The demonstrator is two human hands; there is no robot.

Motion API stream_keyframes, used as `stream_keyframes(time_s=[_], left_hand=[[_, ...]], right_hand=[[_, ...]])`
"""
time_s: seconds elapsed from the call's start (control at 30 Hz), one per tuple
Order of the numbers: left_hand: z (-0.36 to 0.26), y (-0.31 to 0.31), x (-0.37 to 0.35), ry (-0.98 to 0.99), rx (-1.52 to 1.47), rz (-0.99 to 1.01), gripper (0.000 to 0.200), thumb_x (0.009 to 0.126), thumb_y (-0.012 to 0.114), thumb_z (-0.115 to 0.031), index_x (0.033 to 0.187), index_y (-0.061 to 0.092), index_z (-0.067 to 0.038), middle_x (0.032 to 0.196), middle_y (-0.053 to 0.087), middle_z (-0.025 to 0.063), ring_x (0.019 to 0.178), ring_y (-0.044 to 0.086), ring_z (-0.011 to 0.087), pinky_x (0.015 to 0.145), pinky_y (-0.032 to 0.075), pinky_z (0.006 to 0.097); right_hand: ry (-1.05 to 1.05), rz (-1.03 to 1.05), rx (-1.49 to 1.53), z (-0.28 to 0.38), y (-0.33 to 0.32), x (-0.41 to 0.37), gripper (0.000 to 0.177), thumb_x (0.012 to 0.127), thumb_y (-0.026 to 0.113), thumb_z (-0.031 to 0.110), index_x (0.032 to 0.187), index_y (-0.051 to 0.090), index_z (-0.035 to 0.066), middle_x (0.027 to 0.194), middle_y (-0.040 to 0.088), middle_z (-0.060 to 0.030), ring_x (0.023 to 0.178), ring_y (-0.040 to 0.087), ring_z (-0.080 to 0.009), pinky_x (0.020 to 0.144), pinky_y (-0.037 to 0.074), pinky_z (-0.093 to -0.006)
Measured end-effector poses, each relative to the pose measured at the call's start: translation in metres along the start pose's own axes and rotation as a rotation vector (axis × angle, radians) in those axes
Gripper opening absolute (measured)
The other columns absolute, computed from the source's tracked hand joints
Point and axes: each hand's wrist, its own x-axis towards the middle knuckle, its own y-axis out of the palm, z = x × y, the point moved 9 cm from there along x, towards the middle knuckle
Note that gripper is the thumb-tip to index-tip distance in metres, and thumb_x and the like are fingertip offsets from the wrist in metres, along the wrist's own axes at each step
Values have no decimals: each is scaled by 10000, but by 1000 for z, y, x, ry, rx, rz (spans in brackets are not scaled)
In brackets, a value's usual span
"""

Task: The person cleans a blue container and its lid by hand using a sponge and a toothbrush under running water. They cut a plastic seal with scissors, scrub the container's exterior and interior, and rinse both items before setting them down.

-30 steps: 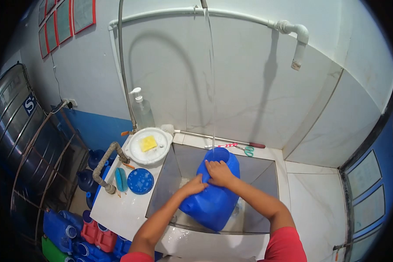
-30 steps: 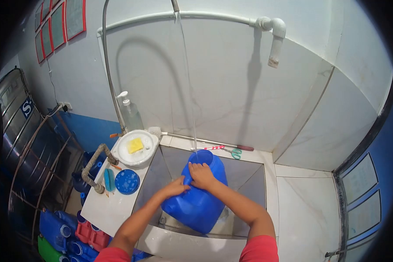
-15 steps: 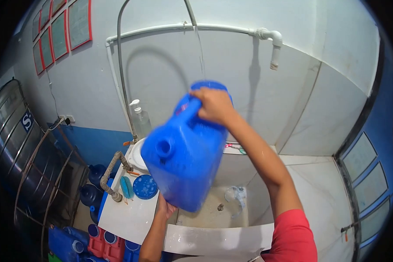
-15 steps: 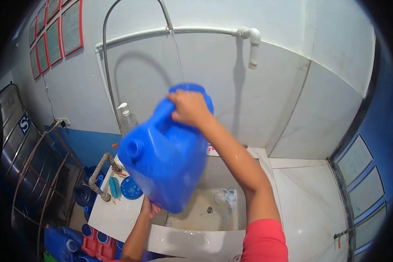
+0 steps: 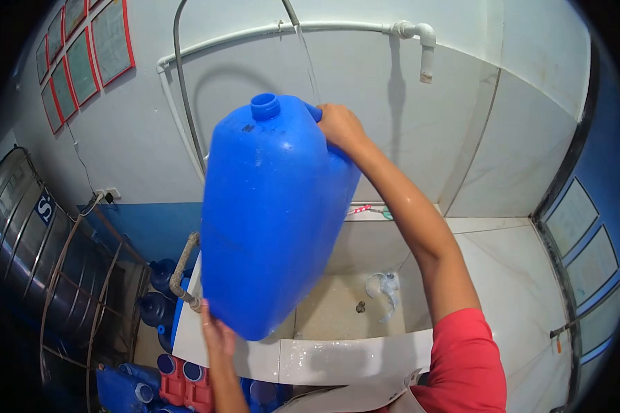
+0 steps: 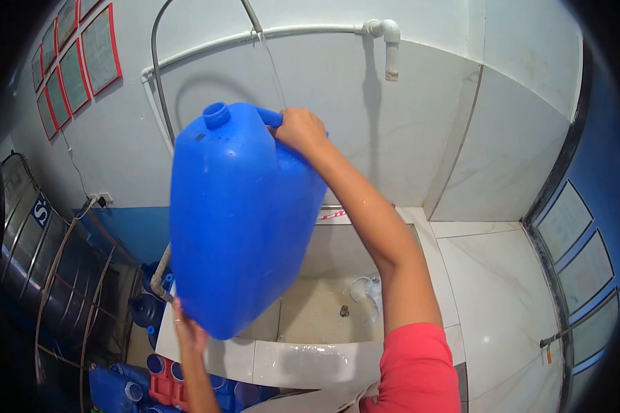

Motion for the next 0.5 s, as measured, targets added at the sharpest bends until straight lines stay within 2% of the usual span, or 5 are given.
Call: stream_keyframes(time_s=[0.13, 0.23, 0.3, 0.4, 0.5], left_hand=[[57, -32, -24, -157, -139, -11, 476, 934, 435, -430, 1235, 471, -63, 1181, 552, 100, 1043, 559, 217, 889, 464, 367], [6, -36, -42, -201, -125, -36, 459, 931, 437, -431, 1211, 488, -71, 1171, 563, 86, 1018, 569, 222, 861, 481, 368], [-49, 2, -42, -3, 45, 16, 452, 930, 437, -442, 1199, 494, -84, 1164, 568, 69, 1010, 573, 205, 843, 492, 355], [7, -58, 12, -16, -61, -46, 417, 933, 447, -416, 1199, 499, -98, 1117, 585, 61, 986, 576, 190, 857, 486, 319], [44, -35, -21, -30, -57, -71, 434, 917, 481, -426, 1203, 492, -99, 1143, 572, 34, 997, 569, 163, 834, 490, 315]], right_hand=[[-42, 180, -256, 1, 47, -16, 468, 656, 718, 465, 853, 702, 41, 854, 662, -210, 847, 640, -369, 738, 507, -453], [-70, 181, -166, 32, 42, -27, 461, 667, 712, 461, 824, 700, 28, 846, 660, -217, 841, 640, -372, 740, 505, -451], [-49, 93, -87, 34, 28, -19, 460, 672, 710, 458, 817, 697, 22, 846, 658, -220, 838, 640, -372, 739, 503, -454], [-31, 23, -41, 24, 19, -6, 456, 676, 711, 449, 808, 690, 13, 848, 655, -225, 836, 639, -373, 736, 501, -457], [-32, 71, -113, 13, 34, -10, 459, 675, 717, 449, 799, 689, 8, 836, 656, -223, 829, 640, -373, 725, 503, -458]])
